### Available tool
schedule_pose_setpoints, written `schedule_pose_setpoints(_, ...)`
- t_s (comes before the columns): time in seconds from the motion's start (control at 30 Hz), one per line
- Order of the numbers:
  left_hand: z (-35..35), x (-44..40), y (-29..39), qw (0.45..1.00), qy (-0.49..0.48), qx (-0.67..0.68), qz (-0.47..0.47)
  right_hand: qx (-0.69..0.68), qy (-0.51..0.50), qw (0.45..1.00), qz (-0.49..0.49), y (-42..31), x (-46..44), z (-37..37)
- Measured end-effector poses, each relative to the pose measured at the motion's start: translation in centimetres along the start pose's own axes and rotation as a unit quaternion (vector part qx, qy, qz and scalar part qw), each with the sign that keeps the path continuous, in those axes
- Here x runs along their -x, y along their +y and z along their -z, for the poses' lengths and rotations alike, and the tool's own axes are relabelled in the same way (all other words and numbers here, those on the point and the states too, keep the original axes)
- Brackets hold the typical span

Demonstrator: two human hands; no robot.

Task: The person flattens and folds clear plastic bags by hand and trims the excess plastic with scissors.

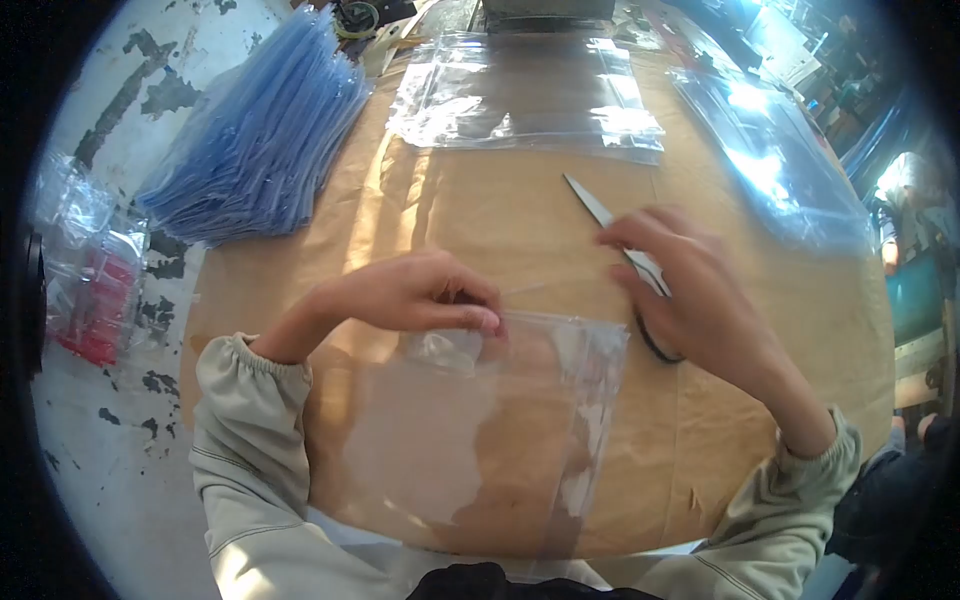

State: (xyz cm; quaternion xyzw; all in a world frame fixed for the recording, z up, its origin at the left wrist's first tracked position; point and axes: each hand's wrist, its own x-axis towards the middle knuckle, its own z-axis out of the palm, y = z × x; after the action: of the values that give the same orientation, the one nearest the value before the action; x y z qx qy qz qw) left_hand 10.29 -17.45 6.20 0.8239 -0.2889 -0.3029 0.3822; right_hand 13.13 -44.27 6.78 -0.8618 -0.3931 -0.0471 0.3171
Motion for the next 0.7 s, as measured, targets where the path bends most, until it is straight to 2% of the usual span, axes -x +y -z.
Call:
schedule_pose_setpoints(0.1, -0.3, 0.0, -2.6, 0.988, 0.079, 0.130, -0.037, 0.124, -0.088, 0.983, -0.104, 2.0, 2.2, 2.6)
schedule_pose_setpoints(0.13, 0.1, 0.0, -3.3, 0.991, 0.083, 0.086, -0.057, 0.120, -0.092, 0.983, -0.107, 2.2, 2.4, 2.3)
schedule_pose_setpoints(0.23, 0.1, 0.0, -3.4, 0.977, 0.057, 0.196, -0.068, 0.117, -0.101, 0.982, -0.110, 2.4, 2.4, 1.3)
schedule_pose_setpoints(0.37, -0.1, 0.2, -3.3, 0.963, 0.060, 0.259, -0.045, 0.156, -0.109, 0.974, -0.120, 1.5, 2.5, 0.9)
schedule_pose_setpoints(0.5, -0.3, 0.1, -3.7, 0.961, 0.071, 0.261, -0.058, 0.156, -0.153, 0.961, -0.167, 0.8, 2.8, 1.0)
schedule_pose_setpoints(0.7, -0.1, 0.4, -3.2, 0.972, 0.062, 0.220, -0.047, 0.164, -0.182, 0.953, -0.179, 0.6, 2.6, 1.5)
